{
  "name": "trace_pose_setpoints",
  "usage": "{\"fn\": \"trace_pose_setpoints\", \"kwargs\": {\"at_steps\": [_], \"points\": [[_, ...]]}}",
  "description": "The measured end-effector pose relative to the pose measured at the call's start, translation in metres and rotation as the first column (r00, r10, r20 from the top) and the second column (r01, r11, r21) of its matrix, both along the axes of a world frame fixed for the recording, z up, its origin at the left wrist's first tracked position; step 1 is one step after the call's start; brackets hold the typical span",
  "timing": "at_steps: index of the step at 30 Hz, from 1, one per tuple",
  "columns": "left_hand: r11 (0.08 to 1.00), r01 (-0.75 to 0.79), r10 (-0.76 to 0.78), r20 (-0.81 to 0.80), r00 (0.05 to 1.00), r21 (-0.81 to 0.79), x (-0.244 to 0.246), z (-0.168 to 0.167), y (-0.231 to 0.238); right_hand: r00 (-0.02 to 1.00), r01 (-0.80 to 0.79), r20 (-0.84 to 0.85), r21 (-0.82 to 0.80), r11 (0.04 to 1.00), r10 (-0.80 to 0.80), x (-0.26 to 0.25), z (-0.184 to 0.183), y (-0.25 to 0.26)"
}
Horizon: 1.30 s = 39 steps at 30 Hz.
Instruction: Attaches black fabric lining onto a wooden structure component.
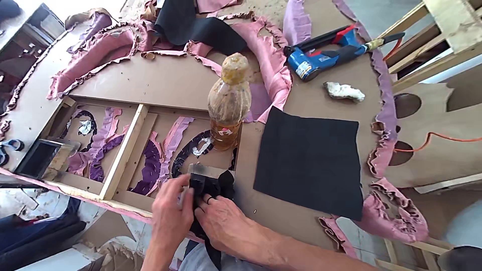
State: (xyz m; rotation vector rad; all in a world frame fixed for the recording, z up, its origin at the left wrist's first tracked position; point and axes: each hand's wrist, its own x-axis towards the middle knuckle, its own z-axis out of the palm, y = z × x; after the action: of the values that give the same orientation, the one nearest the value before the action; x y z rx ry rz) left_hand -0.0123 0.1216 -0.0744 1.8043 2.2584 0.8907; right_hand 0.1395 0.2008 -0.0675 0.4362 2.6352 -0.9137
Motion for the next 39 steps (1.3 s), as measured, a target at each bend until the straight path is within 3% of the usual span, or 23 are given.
{"fn": "trace_pose_setpoints", "kwargs": {"at_steps": [2, 3, 6, 8, 11, 13, 15, 18, 23, 25, 28, 32, 35, 39], "points": [[0.994, -0.087, 0.088, -0.008, 0.996, 0.069, 0.014, 0.026, -0.010, 0.997, 0.016, -0.075, -0.163, 0.987, -0.029, 0.015, 0.022, 0.020], [0.992, -0.086, 0.089, -0.029, 0.996, 0.091, 0.027, 0.034, -0.014, 0.981, 0.060, -0.171, -0.155, 0.986, -0.087, 0.023, 0.031, 0.029], [0.999, -0.041, 0.036, -0.155, 0.987, -0.031, 0.069, 0.028, -0.015, 0.855, 0.234, -0.501, 0.144, 0.961, -0.133, 0.022, 0.036, 0.059], [0.960, -0.082, 0.026, -0.206, 0.978, -0.269, 0.087, 0.016, -0.008, 0.867, 0.198, -0.496, 0.273, 0.941, -0.039, 0.006, 0.029, 0.073], [0.723, -0.171, 0.048, -0.199, 0.979, -0.670, 0.101, 0.015, 0.015, 0.896, 0.030, -0.420, 0.385, 0.923, 0.146, -0.014, 0.004, 0.077], [0.607, -0.191, 0.089, -0.172, 0.981, -0.771, 0.105, 0.014, 0.024, 0.858, 0.027, -0.480, 0.394, 0.919, 0.181, -0.019, -0.013, 0.077], [0.586, -0.227, 0.156, -0.166, 0.974, -0.778, 0.106, 0.009, 0.021, 0.845, 0.123, -0.532, 0.286, 0.950, 0.051, -0.020, -0.020, 0.080], [0.613, -0.299, 0.204, -0.219, 0.954, -0.732, 0.107, 0.000, 0.007, 0.863, 0.271, -0.463, 0.087, 0.959, -0.201, -0.019, -0.021, 0.088], [0.612, -0.327, 0.234, -0.230, 0.945, -0.720, 0.108, 0.005, 0.007, 0.832, 0.386, -0.416, -0.041, 0.921, -0.367, -0.014, -0.019, 0.088], [0.618, -0.330, 0.246, -0.223, 0.943, -0.714, 0.108, 0.005, 0.008, 0.844, 0.392, -0.385, -0.030, 0.919, -0.373, -0.012, -0.017, 0.089], [0.691, -0.330, 0.236, -0.231, 0.944, -0.642, 0.107, -0.002, 0.003, 0.884, 0.294, -0.409, 0.109, 0.950, -0.227, -0.014, -0.011, 0.086], [0.666, -0.259, 0.194, -0.172, 0.966, -0.699, 0.101, 0.003, 0.004, 0.880, 0.158, -0.473, 0.192, 0.969, -0.050, -0.023, -0.006, 0.079], [0.598, -0.208, 0.183, -0.121, 0.976, -0.774, 0.098, 0.010, 0.009, 0.917, 0.142, -0.389, 0.109, 0.984, -0.089, -0.017, 0.001, 0.080], [0.587, -0.130, 0.148, -0.051, 0.988, -0.799, 0.091, 0.017, 0.011, 0.935, 0.210, -0.309, 0.091, 0.973, -0.173, 0.008, 0.002, 0.079]]}}
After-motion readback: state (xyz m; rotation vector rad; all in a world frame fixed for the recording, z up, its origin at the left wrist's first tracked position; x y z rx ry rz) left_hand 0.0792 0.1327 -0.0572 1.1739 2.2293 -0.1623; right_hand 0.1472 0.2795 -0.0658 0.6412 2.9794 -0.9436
